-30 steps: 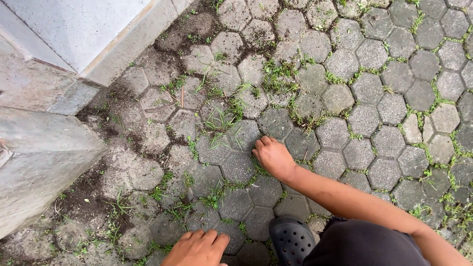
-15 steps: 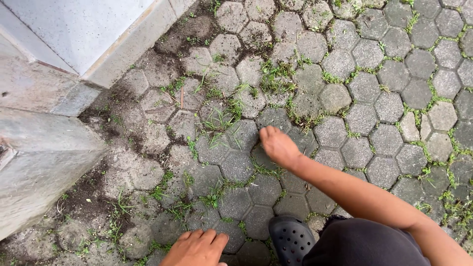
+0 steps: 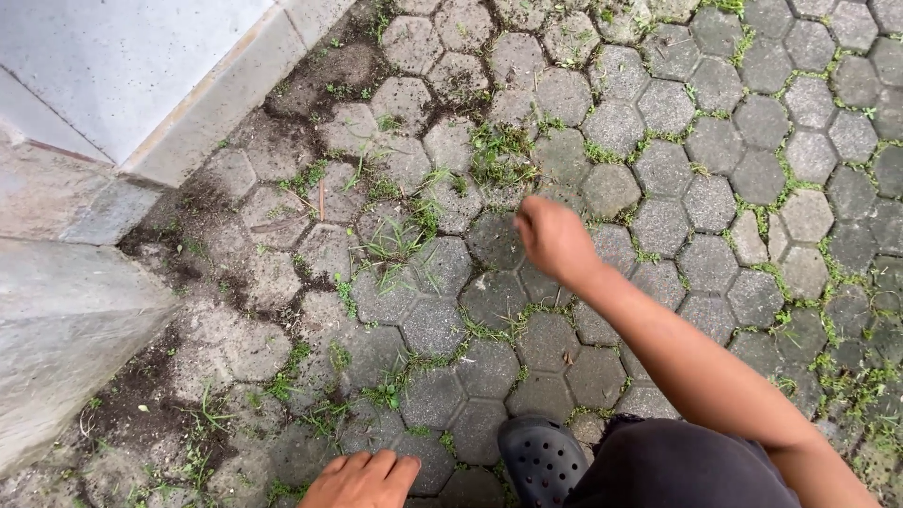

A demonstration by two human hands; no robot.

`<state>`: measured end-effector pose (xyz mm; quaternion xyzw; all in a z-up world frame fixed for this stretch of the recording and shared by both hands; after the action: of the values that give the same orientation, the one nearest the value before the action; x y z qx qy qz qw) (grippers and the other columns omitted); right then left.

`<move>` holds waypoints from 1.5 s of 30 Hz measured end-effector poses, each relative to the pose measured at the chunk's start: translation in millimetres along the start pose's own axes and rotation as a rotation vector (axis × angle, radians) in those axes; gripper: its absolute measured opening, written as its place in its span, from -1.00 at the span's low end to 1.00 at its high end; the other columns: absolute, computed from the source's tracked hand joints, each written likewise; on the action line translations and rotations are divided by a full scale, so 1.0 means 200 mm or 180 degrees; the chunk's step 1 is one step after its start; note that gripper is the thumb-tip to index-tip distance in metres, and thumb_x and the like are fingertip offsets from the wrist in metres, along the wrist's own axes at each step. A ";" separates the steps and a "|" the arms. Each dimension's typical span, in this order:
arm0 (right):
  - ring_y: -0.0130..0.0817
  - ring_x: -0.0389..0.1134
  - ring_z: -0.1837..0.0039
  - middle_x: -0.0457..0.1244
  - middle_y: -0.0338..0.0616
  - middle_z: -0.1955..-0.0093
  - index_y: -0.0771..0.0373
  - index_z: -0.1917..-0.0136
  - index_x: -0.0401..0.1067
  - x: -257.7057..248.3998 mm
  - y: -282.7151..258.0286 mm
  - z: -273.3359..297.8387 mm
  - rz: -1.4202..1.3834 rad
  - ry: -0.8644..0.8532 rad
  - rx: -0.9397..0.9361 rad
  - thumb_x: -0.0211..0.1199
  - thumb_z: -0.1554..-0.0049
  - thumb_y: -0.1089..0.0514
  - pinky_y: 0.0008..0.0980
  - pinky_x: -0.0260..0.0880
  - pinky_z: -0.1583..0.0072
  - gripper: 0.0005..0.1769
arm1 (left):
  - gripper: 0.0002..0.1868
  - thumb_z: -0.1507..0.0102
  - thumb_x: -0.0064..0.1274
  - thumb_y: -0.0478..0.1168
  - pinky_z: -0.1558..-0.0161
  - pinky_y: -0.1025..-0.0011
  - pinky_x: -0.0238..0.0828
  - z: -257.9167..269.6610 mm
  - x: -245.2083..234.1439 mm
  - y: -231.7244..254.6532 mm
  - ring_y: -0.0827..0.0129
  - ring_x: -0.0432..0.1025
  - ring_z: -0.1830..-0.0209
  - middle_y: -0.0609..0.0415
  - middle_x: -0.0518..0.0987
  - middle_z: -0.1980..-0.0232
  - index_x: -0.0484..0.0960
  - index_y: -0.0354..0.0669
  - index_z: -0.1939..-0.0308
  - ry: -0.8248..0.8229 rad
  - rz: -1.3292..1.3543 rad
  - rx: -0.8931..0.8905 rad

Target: Pulling weeds from the gaps between hexagonal paving stones by hand and disposing of them in a black trash bag.

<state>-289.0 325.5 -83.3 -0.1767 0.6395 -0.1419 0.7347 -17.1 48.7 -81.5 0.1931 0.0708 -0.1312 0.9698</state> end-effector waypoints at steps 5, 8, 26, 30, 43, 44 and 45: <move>-0.28 0.34 0.05 0.23 -0.08 0.00 0.30 -0.25 0.30 0.38 -0.20 0.44 0.0017 -0.1028 -0.1028 -0.13 -0.25 -0.31 -0.42 0.57 0.20 -0.33 | -0.55 -0.49 -0.11 0.21 -0.21 0.02 0.15 0.11 -0.08 0.09 0.08 0.25 -0.18 0.05 0.29 -0.13 0.24 0.07 -0.25 0.0033 -0.0039 0.0401; -0.04 0.22 -0.09 0.14 0.03 -0.09 0.35 -0.41 0.21 0.55 -0.19 0.64 0.0410 -0.0773 -0.1388 0.23 -0.18 -0.18 -0.09 0.40 -0.02 -0.27 | -0.61 -0.45 -0.10 0.05 -0.20 0.02 0.16 0.15 -0.13 0.13 0.02 0.26 -0.17 -0.02 0.33 -0.15 0.29 0.02 -0.27 0.0117 0.0033 0.0421; -0.39 0.10 0.25 0.16 -0.20 0.27 0.20 0.16 0.22 0.61 -0.20 0.56 -0.0229 -0.1540 -0.0675 -0.25 -0.37 0.05 -0.35 0.28 0.21 -0.65 | -0.56 -0.45 -0.04 0.00 -0.24 -0.01 0.19 0.21 -0.13 0.13 0.00 0.32 -0.18 -0.11 0.39 -0.22 0.30 -0.08 -0.32 0.0320 0.0112 0.0379; -0.16 0.41 0.06 0.29 -0.03 0.01 0.36 -0.16 0.36 0.53 -0.26 0.54 -0.0162 -0.1437 -0.1321 0.05 -0.29 0.09 -0.19 0.56 0.05 -0.70 | -0.60 -0.42 -0.01 0.04 -0.17 -0.01 0.22 0.18 -0.13 0.14 -0.01 0.34 -0.14 -0.09 0.41 -0.13 0.35 -0.03 -0.23 0.0438 -0.0004 0.0433; -0.31 0.17 0.11 0.20 -0.06 0.08 0.38 -0.07 0.33 0.75 -0.25 0.70 0.0963 -0.1299 -0.2044 0.11 -0.15 0.41 -0.45 0.43 0.26 -0.81 | -0.57 -0.43 -0.01 -0.01 -0.21 0.00 0.19 0.22 -0.15 0.15 0.00 0.30 -0.20 -0.09 0.38 -0.22 0.32 -0.06 -0.30 0.0424 0.0033 0.0390; -0.33 0.14 0.11 0.15 -0.07 0.06 0.35 -0.10 0.27 0.80 -0.22 0.70 0.1264 -0.1642 -0.1746 -0.02 -0.19 0.42 -0.43 0.43 0.19 -0.80 | -0.54 -0.43 -0.01 -0.02 -0.24 0.01 0.17 0.22 -0.14 0.15 0.02 0.30 -0.22 -0.09 0.37 -0.25 0.30 -0.05 -0.34 0.0383 0.0070 0.0366; -0.33 0.14 0.11 0.15 -0.07 0.06 0.35 -0.10 0.27 0.80 -0.24 0.69 0.1270 -0.1633 -0.1748 -0.02 -0.19 0.42 -0.43 0.43 0.19 -0.80 | -0.54 -0.43 -0.01 -0.02 -0.24 0.01 0.17 0.20 -0.13 0.15 0.02 0.30 -0.22 -0.09 0.37 -0.25 0.30 -0.05 -0.34 0.0393 0.0066 0.0366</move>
<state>-128.9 224.5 -187.4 -0.2682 0.4717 0.2272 0.8087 -30.7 65.0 -29.0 0.2569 0.1208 -0.1128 0.9522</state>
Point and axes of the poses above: each hand's wrist, its own z-axis away from the middle knuckle, its own x-axis out of the palm, y = z × x, the point moved 10 cm from there along -z, towards the middle knuckle
